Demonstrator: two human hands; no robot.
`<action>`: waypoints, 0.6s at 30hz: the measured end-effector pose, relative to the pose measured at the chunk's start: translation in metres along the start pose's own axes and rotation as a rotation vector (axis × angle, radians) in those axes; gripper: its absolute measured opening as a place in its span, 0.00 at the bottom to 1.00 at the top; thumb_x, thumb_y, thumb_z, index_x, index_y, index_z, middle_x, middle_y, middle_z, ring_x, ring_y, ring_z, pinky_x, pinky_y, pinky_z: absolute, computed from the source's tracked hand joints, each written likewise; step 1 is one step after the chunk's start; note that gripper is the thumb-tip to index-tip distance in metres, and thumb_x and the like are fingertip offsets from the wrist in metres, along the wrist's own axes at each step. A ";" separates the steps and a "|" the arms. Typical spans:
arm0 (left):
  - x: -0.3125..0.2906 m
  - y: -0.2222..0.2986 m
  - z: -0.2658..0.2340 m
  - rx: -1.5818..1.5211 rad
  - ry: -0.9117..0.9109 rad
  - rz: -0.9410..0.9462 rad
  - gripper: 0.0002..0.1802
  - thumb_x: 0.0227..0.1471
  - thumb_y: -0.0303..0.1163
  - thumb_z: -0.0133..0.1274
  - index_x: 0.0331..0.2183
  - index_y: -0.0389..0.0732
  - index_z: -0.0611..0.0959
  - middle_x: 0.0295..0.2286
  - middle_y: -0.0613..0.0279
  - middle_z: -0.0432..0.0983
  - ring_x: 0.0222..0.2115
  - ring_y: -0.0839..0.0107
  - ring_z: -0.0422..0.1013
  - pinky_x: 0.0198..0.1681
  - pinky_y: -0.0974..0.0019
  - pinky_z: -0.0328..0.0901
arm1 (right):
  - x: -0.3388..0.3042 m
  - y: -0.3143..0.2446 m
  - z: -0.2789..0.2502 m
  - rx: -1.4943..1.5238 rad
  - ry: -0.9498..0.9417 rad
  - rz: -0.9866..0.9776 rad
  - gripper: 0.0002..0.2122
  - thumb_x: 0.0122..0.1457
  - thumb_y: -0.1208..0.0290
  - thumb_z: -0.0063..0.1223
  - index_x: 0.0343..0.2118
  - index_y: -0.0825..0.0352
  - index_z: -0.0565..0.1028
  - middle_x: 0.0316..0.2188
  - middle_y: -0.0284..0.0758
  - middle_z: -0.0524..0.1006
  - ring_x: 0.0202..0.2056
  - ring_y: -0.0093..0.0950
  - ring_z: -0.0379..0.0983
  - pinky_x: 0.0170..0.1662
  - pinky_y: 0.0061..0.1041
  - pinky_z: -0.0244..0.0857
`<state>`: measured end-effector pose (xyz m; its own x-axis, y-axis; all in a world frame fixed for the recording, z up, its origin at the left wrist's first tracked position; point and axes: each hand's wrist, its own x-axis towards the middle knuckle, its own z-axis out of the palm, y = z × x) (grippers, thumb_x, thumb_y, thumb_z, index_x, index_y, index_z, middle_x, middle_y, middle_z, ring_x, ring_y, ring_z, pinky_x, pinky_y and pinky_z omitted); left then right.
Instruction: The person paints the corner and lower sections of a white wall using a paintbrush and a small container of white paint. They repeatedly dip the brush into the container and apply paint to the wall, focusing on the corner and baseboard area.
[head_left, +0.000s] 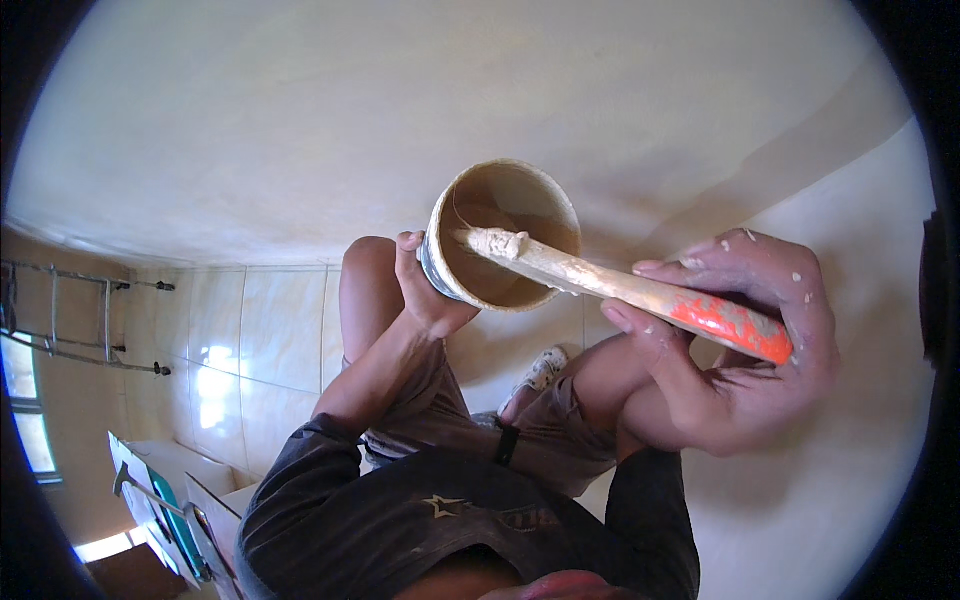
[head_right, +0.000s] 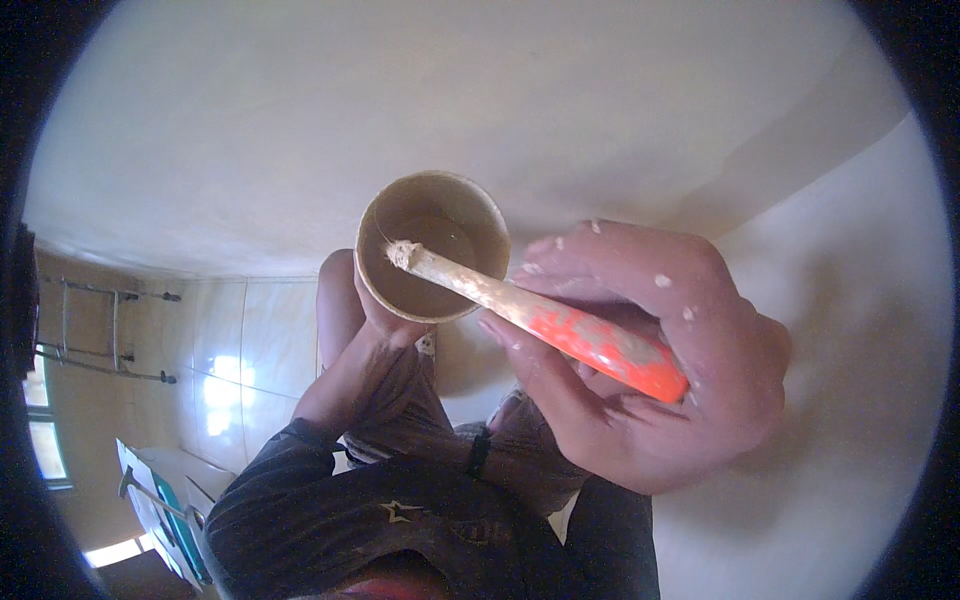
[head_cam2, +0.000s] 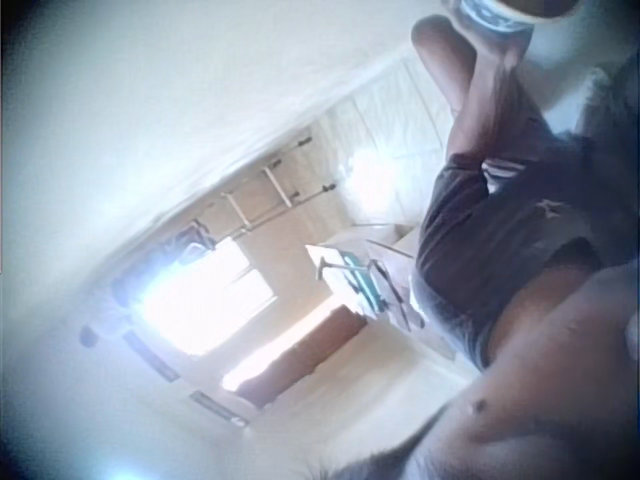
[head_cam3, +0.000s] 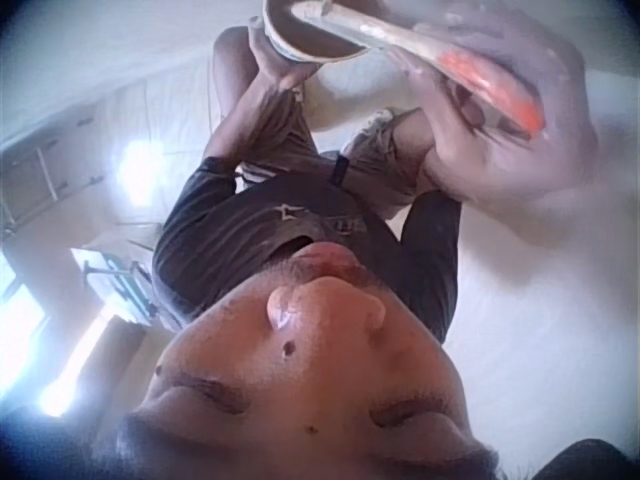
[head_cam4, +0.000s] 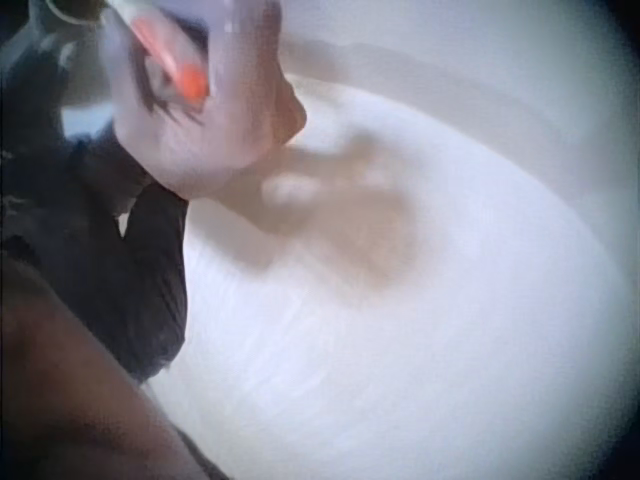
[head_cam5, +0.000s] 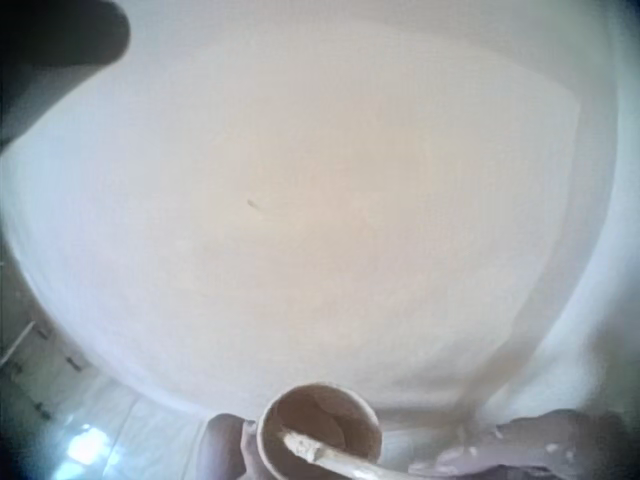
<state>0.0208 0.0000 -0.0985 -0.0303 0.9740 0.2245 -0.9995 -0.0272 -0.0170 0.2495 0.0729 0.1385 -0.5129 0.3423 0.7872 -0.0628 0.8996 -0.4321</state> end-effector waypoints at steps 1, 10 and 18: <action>0.000 -0.002 0.002 -0.047 -0.048 -0.010 0.47 0.48 0.64 0.48 0.63 0.45 0.72 0.61 0.52 0.68 0.60 0.51 0.65 0.62 0.41 0.60 | 0.002 0.003 -0.001 0.009 -0.055 -0.032 0.19 0.39 0.87 0.71 0.37 0.76 0.77 0.31 0.44 0.78 0.29 0.31 0.81 0.34 0.23 0.76; 0.000 -0.011 0.009 0.339 0.264 0.052 0.46 0.50 0.61 0.47 0.63 0.41 0.71 0.58 0.48 0.71 0.58 0.50 0.68 0.61 0.42 0.63 | 0.009 0.008 0.028 0.110 -0.100 0.128 0.16 0.48 0.87 0.67 0.41 0.79 0.77 0.35 0.46 0.82 0.33 0.28 0.83 0.32 0.20 0.75; 0.010 -0.011 0.024 0.622 0.243 0.105 0.40 0.53 0.53 0.50 0.62 0.40 0.69 0.57 0.50 0.70 0.57 0.55 0.68 0.61 0.48 0.63 | 0.011 0.016 0.058 0.069 -0.074 0.164 0.13 0.47 0.84 0.68 0.37 0.72 0.79 0.31 0.35 0.83 0.29 0.19 0.79 0.26 0.15 0.67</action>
<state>0.0313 0.0045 -0.0725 -0.1970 0.9801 0.0254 -0.8135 -0.1779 0.5537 0.1929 0.0757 0.1147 -0.5826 0.4594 0.6704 -0.0307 0.8119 -0.5830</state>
